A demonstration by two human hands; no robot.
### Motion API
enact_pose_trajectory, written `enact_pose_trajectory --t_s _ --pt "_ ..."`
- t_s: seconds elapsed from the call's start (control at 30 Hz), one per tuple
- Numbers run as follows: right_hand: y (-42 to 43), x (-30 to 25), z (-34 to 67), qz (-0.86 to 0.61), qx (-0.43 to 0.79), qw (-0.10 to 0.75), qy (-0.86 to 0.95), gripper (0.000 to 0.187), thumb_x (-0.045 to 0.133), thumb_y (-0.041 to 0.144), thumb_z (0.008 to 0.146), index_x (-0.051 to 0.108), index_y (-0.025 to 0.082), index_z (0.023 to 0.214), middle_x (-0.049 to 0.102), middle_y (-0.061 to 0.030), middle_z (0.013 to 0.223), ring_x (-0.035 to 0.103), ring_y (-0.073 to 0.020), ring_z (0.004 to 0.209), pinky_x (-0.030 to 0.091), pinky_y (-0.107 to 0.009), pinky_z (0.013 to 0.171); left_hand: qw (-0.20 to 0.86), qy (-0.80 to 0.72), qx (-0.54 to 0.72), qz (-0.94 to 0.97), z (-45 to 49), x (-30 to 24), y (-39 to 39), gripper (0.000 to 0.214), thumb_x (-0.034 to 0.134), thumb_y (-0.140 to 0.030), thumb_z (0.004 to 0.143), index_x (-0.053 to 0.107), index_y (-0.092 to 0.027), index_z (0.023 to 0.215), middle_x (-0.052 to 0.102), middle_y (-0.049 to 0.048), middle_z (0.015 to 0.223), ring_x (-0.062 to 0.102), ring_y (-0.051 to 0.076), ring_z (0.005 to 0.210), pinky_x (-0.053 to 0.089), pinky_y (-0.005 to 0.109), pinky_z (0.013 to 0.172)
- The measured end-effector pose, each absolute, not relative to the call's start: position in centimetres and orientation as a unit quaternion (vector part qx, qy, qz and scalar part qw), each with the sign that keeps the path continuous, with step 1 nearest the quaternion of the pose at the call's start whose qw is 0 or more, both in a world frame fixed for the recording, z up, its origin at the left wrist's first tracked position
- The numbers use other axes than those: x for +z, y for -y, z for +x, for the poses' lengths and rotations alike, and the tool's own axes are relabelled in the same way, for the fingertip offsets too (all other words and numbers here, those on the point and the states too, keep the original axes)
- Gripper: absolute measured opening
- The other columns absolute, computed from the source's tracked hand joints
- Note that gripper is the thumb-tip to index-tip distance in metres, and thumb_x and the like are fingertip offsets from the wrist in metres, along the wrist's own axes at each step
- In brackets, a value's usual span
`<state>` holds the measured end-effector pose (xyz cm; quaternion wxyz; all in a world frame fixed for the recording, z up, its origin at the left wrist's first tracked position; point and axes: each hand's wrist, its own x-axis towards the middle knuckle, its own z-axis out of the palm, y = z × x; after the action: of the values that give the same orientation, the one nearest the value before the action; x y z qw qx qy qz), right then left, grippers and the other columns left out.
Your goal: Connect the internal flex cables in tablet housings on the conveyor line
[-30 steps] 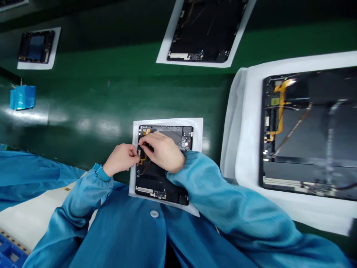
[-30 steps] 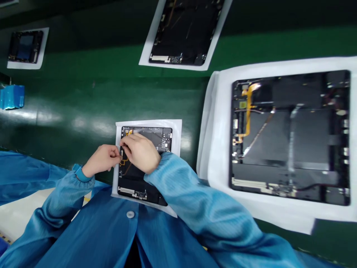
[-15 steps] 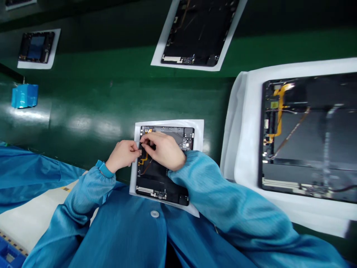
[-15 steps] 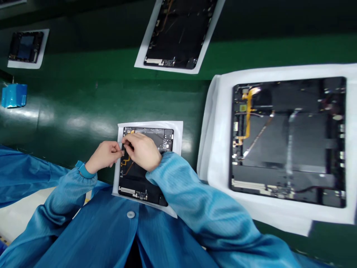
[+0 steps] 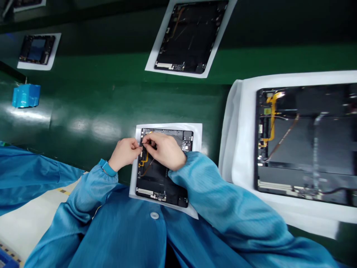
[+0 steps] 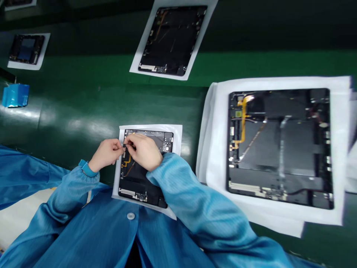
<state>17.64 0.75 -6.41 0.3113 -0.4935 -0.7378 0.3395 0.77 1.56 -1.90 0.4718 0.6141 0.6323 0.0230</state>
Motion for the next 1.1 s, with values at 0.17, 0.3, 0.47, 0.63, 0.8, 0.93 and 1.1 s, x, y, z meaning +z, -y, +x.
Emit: enact_pose_trajectory --t_s 0.17,0.3,0.47,0.63,0.8,0.93,1.1 --pt "0.4 -5.9 18.5 -0.469 0.259 0.290 0.793 0.019 0.053 0.014 0.089 0.071 0.019 0.092 0.071 -0.0082 0.090 0.060 -0.0232 0.086 0.048 -0.037 0.081 0.392 -0.618 0.007 0.681 1.0 -1.2 -1.7 0.016 0.060 -0.020 0.083 0.059 -0.019 0.067 0.057 -0.0042 0.055 0.051 0.012 0.054 0.036 0.024 0.059" --pt "1.8 -5.3 19.3 -0.486 0.184 0.212 0.827 0.028 0.047 0.016 0.096 0.075 0.017 0.099 0.071 -0.0110 0.094 0.057 -0.0243 0.085 0.045 -0.040 0.080 0.326 -0.597 -0.026 0.733 1.1 -0.7 -1.9 0.010 0.060 -0.022 0.087 0.064 -0.020 0.078 0.063 -0.0015 0.067 0.055 0.015 0.063 0.036 0.026 0.061" --pt "2.3 -5.1 19.6 -0.496 0.155 0.167 0.838 0.028 0.048 0.016 0.097 0.075 0.018 0.098 0.070 -0.0105 0.093 0.053 -0.0241 0.084 0.041 -0.039 0.076 0.285 -0.542 -0.032 0.790 1.2 -0.5 -2.6 0.010 0.059 -0.017 0.089 0.068 -0.018 0.087 0.067 0.0041 0.093 0.063 0.018 0.084 0.045 0.027 0.074" --pt "2.0 -5.1 19.8 -0.496 0.153 0.158 0.840 0.027 0.049 0.014 0.095 0.076 0.018 0.096 0.069 -0.0106 0.092 0.052 -0.0247 0.085 0.040 -0.039 0.076 0.291 -0.432 -0.077 0.850 1.6 -0.3 -4.4 0.019 0.053 -0.013 0.093 0.070 -0.016 0.086 0.066 0.0069 0.099 0.063 0.018 0.088 0.048 0.027 0.079" --pt "1.6 -5.0 19.8 -0.506 0.133 0.149 0.839 0.026 0.050 0.012 0.092 0.076 0.017 0.091 0.068 -0.0108 0.091 0.053 -0.0251 0.085 0.042 -0.038 0.077 0.310 -0.371 -0.103 0.869 2.3 -0.4 -6.2 0.017 0.057 -0.009 0.089 0.070 -0.014 0.080 0.066 0.0066 0.090 0.063 0.019 0.088 0.048 0.028 0.081" --pt "1.5 -4.9 19.8 -0.512 0.120 0.144 0.838 0.027 0.050 0.012 0.092 0.075 0.017 0.087 0.068 -0.0110 0.089 0.053 -0.0250 0.082 0.043 -0.038 0.075 0.323 -0.374 -0.106 0.863 2.8 -0.4 -6.4 0.018 0.055 -0.007 0.088 0.069 -0.013 0.079 0.066 0.0069 0.089 0.063 0.018 0.086 0.048 0.027 0.079" --pt "1.5 -4.8 19.9 -0.506 0.108 0.140 0.844 0.026 0.050 0.012 0.092 0.075 0.017 0.083 0.068 -0.0106 0.086 0.054 -0.0248 0.082 0.042 -0.038 0.074 0.312 -0.384 -0.093 0.864 3.3 -0.8 -5.7 0.020 0.050 -0.008 0.091 0.066 -0.013 0.079 0.065 0.0080 0.088 0.063 0.019 0.086 0.048 0.029 0.080"
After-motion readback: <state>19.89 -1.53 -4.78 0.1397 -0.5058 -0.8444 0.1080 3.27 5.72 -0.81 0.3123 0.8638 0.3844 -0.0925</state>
